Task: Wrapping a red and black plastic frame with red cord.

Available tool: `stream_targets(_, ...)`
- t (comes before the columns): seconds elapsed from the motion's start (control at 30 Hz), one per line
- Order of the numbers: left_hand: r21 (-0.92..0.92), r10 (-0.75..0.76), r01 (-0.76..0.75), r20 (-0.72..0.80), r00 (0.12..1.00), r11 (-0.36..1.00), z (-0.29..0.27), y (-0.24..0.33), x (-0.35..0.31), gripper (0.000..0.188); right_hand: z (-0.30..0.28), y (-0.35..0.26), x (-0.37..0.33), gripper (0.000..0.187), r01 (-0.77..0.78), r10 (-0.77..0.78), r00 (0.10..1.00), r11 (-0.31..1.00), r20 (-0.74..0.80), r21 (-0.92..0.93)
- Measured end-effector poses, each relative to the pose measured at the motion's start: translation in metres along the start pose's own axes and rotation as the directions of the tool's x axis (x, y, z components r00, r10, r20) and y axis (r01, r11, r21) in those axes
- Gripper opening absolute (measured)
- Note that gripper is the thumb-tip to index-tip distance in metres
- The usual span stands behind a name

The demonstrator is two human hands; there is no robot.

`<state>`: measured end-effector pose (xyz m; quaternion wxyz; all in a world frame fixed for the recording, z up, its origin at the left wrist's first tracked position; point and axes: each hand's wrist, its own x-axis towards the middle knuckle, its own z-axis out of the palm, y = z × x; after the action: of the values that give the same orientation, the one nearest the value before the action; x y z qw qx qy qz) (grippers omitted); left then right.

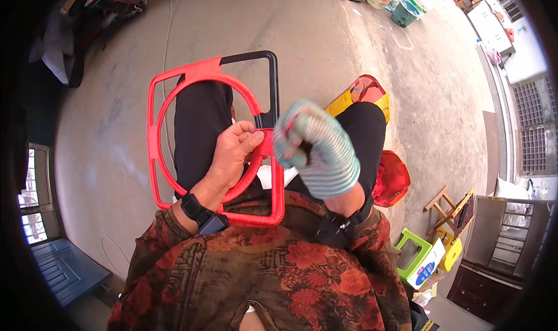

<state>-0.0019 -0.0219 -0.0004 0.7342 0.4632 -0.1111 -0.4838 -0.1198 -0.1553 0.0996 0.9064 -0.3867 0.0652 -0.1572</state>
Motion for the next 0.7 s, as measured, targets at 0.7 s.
stream_targets(0.7, -0.127, -0.245, 0.247, 0.032, 0.969, 0.961, 0.002, -0.003, 0.002, 0.023, -0.073, 0.070, 0.027, 0.021, -0.318, 0.189, 0.850, 0.928, -0.492, -0.193)
